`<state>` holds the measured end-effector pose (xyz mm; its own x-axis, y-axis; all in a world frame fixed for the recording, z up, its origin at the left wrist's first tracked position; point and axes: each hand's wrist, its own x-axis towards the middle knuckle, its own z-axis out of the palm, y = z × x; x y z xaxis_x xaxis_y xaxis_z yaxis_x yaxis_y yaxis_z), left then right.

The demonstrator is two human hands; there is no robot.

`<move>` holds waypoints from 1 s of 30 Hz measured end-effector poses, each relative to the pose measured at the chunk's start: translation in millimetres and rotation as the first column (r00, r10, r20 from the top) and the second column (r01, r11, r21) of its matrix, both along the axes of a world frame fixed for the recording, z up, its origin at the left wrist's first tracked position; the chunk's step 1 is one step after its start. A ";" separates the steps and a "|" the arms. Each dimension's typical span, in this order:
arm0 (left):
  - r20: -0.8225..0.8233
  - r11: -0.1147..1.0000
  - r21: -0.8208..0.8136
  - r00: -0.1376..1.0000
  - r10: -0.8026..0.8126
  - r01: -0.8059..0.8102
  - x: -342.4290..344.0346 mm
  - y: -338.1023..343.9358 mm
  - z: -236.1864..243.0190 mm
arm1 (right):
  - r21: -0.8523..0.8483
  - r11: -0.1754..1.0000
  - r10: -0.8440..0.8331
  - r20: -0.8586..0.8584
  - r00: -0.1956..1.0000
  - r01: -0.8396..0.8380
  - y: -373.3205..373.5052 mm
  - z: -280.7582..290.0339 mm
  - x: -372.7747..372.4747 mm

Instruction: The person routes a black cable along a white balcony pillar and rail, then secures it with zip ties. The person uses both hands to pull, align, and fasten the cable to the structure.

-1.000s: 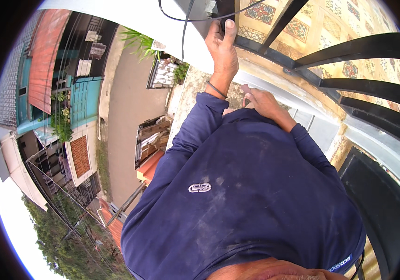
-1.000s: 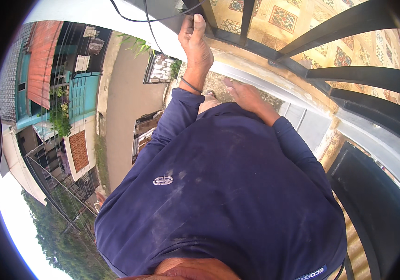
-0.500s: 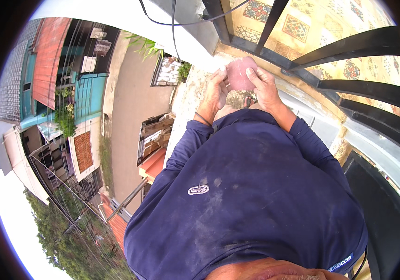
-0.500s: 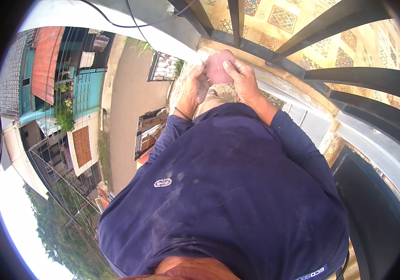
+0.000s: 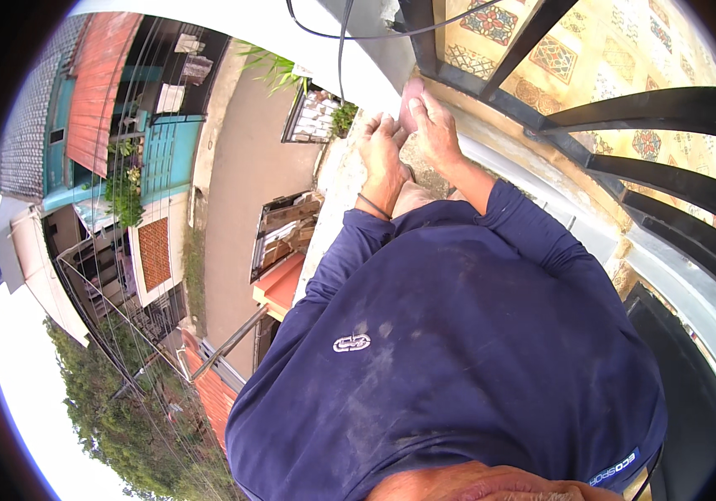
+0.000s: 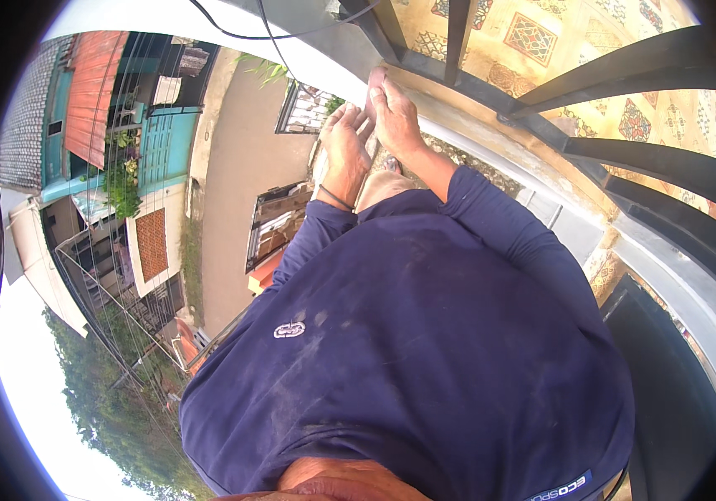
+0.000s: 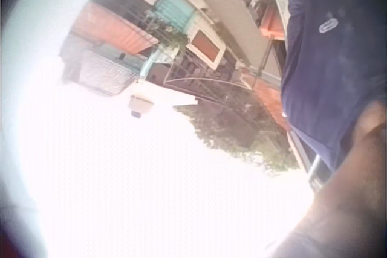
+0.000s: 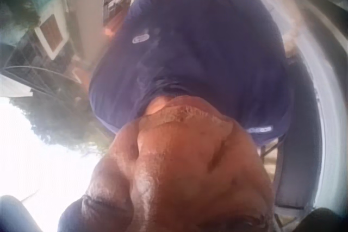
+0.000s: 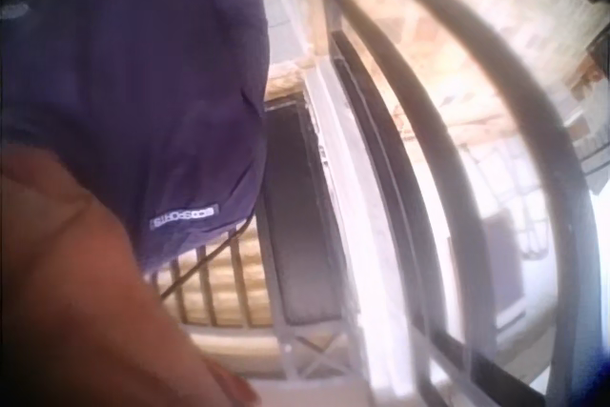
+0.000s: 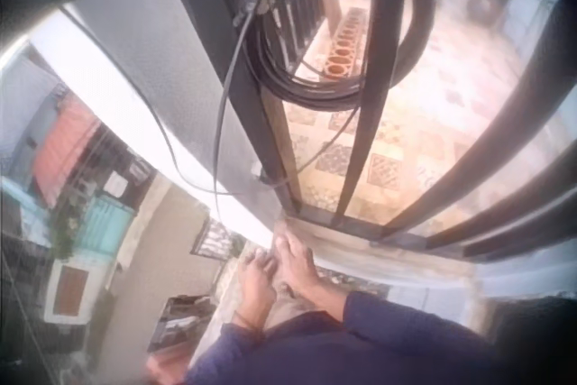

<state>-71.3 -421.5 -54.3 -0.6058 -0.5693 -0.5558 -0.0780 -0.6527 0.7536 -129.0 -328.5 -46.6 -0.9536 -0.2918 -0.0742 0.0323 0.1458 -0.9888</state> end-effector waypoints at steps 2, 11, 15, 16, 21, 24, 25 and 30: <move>0.001 0.961 -0.246 0.991 0.134 -0.129 2.5 -9.6 9.8 | 0.001 0.998 -0.060 -0.066 0.996 0.060 -25.5 -0.2 -6.8; -0.318 0.241 -0.928 0.942 -0.109 -0.286 -38.1 -102.5 128.4 | -0.457 0.836 -0.320 0.043 0.946 0.304 -91.0 10.5 -34.3; -0.289 -0.135 -0.926 0.893 -0.345 -0.351 -72.3 -117.8 160.0 | -0.475 0.789 -0.441 0.001 0.898 0.388 -101.2 16.1 -44.8; -0.265 -0.192 -0.913 0.882 -0.391 -0.360 -79.7 -117.7 162.4 | -0.512 0.760 -0.422 0.080 0.903 0.400 -104.5 16.6 -45.5; -0.257 -0.336 -0.839 0.856 -0.449 -0.428 -111.7 -115.7 144.0 | -0.501 0.740 -0.612 -0.226 0.758 0.449 -109.4 11.7 -43.6; -0.205 -0.527 -0.723 0.868 -0.453 -0.446 -126.2 -122.8 118.6 | -0.410 0.813 -0.445 0.021 0.895 0.414 -107.3 9.6 -43.9; -0.177 -0.637 -0.634 0.884 -0.433 -0.439 -127.5 -126.8 110.4 | -0.399 0.809 -0.408 0.148 0.901 0.432 -104.6 9.1 -45.3; -0.161 -0.847 -0.327 0.907 -0.388 -0.420 -126.2 -147.6 87.8 | -0.301 0.833 -0.552 -0.508 0.661 0.464 -95.9 8.4 -51.0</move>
<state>-197.4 -569.1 33.5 -0.3053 0.5148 0.8011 0.1962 0.8572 -0.4761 -180.1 -424.4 -38.3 -0.8098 0.2862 0.5122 -0.4935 0.1400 -0.8584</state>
